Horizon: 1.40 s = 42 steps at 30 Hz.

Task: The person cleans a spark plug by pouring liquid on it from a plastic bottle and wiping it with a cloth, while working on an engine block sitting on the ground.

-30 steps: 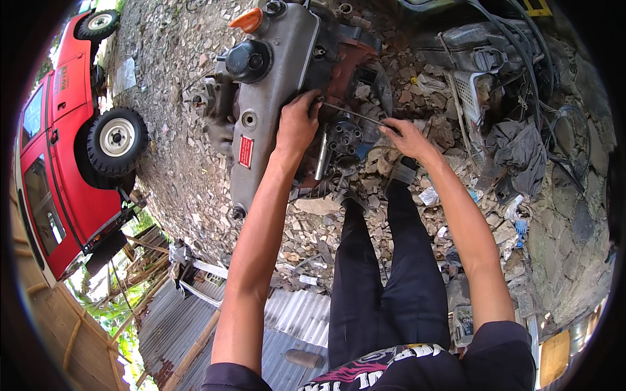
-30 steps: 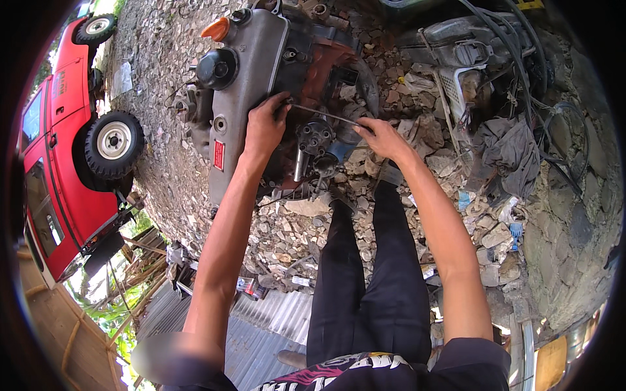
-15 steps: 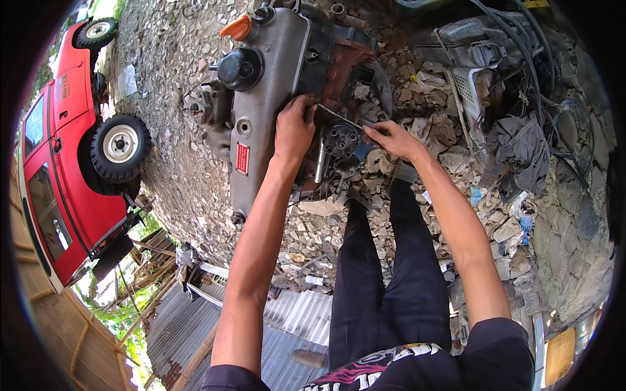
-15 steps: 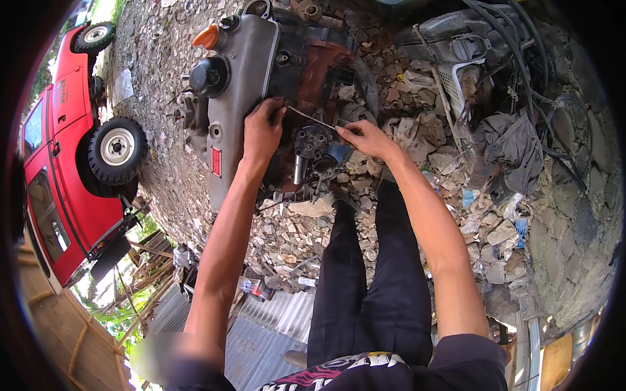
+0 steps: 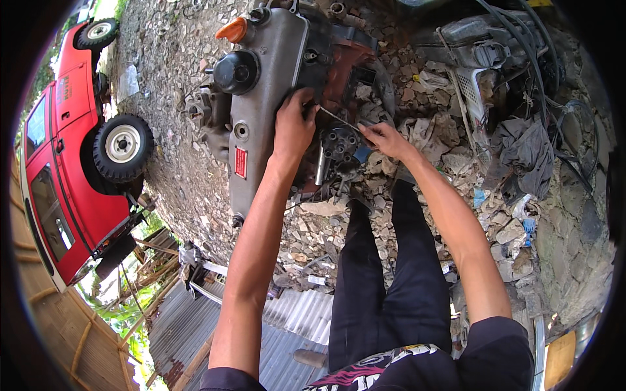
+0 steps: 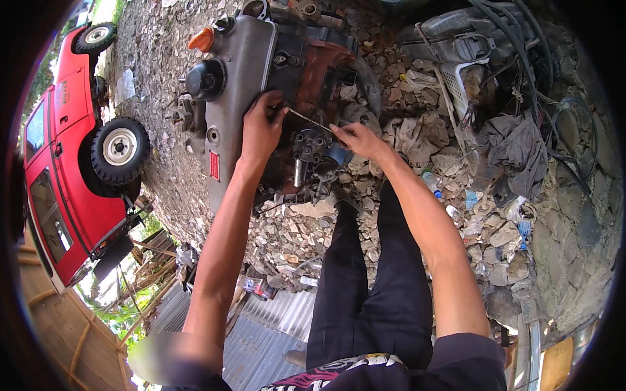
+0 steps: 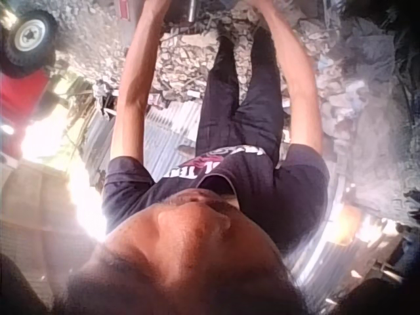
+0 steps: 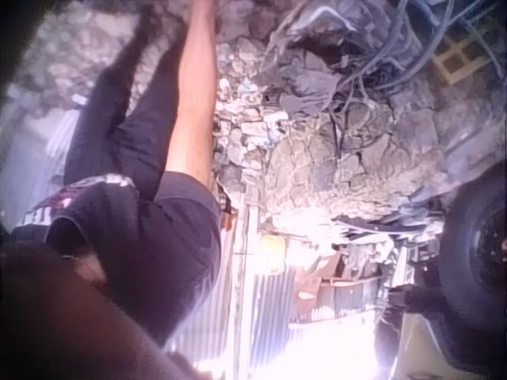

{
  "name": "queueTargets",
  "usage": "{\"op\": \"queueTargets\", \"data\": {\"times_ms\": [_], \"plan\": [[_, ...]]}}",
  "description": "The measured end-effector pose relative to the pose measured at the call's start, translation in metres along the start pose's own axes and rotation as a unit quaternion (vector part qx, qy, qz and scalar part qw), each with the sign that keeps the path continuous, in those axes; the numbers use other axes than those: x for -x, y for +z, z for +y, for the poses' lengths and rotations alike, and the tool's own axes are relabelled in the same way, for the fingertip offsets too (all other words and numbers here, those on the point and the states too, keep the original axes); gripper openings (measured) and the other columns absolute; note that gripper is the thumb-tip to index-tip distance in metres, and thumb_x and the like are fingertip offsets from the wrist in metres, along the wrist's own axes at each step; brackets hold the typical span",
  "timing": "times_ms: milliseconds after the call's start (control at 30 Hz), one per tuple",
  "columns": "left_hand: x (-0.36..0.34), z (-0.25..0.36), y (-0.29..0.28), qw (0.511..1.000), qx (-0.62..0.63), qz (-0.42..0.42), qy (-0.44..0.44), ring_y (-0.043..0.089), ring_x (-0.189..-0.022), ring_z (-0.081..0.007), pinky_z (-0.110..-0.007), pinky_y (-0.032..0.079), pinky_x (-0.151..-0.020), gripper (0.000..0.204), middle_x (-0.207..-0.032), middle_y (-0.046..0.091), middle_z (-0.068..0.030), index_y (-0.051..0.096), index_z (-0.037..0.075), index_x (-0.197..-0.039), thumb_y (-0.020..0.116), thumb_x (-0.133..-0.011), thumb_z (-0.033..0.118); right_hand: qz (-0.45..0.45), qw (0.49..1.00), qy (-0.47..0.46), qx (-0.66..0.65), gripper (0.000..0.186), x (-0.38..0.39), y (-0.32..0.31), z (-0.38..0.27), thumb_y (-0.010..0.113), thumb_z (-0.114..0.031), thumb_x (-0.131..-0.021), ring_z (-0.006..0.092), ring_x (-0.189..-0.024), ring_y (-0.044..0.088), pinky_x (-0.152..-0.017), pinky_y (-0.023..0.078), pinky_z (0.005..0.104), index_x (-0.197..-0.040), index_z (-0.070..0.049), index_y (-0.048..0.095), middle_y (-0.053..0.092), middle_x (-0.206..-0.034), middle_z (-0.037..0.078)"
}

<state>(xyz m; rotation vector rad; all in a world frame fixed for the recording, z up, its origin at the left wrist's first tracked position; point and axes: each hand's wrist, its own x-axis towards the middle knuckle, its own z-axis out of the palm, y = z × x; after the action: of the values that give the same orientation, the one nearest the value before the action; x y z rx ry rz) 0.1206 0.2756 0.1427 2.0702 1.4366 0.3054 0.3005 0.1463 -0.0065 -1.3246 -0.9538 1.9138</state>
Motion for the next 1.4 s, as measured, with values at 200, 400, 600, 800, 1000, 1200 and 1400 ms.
{"op": "queueTargets", "data": {"times_ms": [200, 400, 600, 800, 1000, 1200, 1400], "plan": [[-0.011, 0.003, -0.007, 0.994, -0.059, -0.09, 0.03, 0.061, -0.102, -0.0425, -0.047, 0.05, -0.088, 0.025, -0.111, 0.06, -0.0224, 0.067, 0.002, -0.114, 0.066, -0.089, 0.004, 0.132, 0.979, -0.08, 0.131, 0.055, -0.002, 0.008, 0.008, 0.058, -0.047, -0.1, 0.0255, -0.052, 0.049, -0.054, 0.039, 0.0406, -0.076, 0.002, 0.066, 0.053, -0.057, 0.016], [-0.01, -0.003, -0.007, 0.994, -0.065, -0.075, 0.035, 0.061, -0.098, -0.0411, -0.045, 0.05, -0.084, 0.023, -0.106, 0.061, -0.0204, 0.069, 0.004, -0.11, 0.07, -0.088, 0.005, 0.179, 0.964, -0.099, 0.168, 0.042, -0.004, 0.017, 0.004, 0.062, -0.038, -0.099, 0.0422, -0.06, 0.057, -0.054, 0.041, 0.047, -0.084, 0.001, 0.07, 0.058, -0.065, 0.025], [-0.011, -0.003, -0.004, 0.994, -0.067, -0.069, 0.05, 0.062, -0.095, -0.0406, -0.045, 0.05, -0.083, 0.023, -0.104, 0.062, -0.02, 0.07, 0.004, -0.11, 0.07, -0.087, 0.005, 0.229, 0.921, -0.151, 0.275, 0.036, -0.005, 0.002, 0.008, 0.064, -0.037, -0.097, 0.0431, -0.07, 0.064, -0.061, 0.05, 0.049, -0.086, -0.004, 0.071, 0.064, -0.069, 0.022], [-0.008, -0.005, 0.0, 0.994, -0.074, -0.057, 0.049, 0.063, -0.096, -0.0395, -0.044, 0.051, -0.083, 0.024, -0.104, 0.063, -0.0191, 0.07, 0.004, -0.111, 0.07, -0.087, 0.006, 0.158, 0.886, -0.183, 0.395, 0.038, -0.009, -0.058, -0.032, 0.061, -0.041, -0.098, 0.0422, -0.072, 0.065, -0.063, 0.052, 0.0514, -0.086, -0.006, 0.072, 0.065, -0.068, 0.02], [-0.004, -0.002, -0.002, 0.996, -0.06, -0.045, 0.039, 0.063, -0.1, -0.0399, -0.043, 0.051, -0.086, 0.023, -0.109, 0.065, -0.0196, 0.069, 0.003, -0.112, 0.068, -0.089, 0.007, 0.111, 0.933, -0.127, 0.318, 0.047, 0.008, -0.049, -0.035, 0.056, -0.042, -0.101, 0.0456, -0.067, 0.061, -0.063, 0.049, 0.0506, -0.087, 0.0, 0.069, 0.061, -0.063, 0.024], [0.001, -0.002, -0.011, 0.997, 0.011, -0.069, 0.016, 0.068, -0.097, -0.0321, -0.038, 0.052, -0.085, 0.024, -0.109, 0.068, -0.0191, 0.065, 0.001, -0.117, 0.063, -0.094, 0.004, 0.078, 0.976, -0.076, 0.19, 0.042, 0.047, -0.014, -0.033, 0.057, -0.036, -0.102, 0.0348, -0.062, 0.057, -0.062, 0.044, 0.0444, -0.093, 0.005, 0.063, 0.059, -0.068, 0.021], [0.007, 0.003, -0.01, 0.994, 0.069, -0.062, -0.049, 0.07, -0.092, -0.0204, -0.033, 0.052, -0.084, 0.022, -0.102, 0.071, -0.0153, 0.065, 0.001, -0.119, 0.06, -0.098, 0.004, 0.089, 0.98, -0.109, 0.138, 0.036, 0.07, -0.005, -0.049, 0.055, -0.032, -0.103, 0.0222, -0.062, 0.061, -0.06, 0.048, 0.0389, -0.098, 0.003, 0.062, 0.059, -0.068, 0.014]]}}
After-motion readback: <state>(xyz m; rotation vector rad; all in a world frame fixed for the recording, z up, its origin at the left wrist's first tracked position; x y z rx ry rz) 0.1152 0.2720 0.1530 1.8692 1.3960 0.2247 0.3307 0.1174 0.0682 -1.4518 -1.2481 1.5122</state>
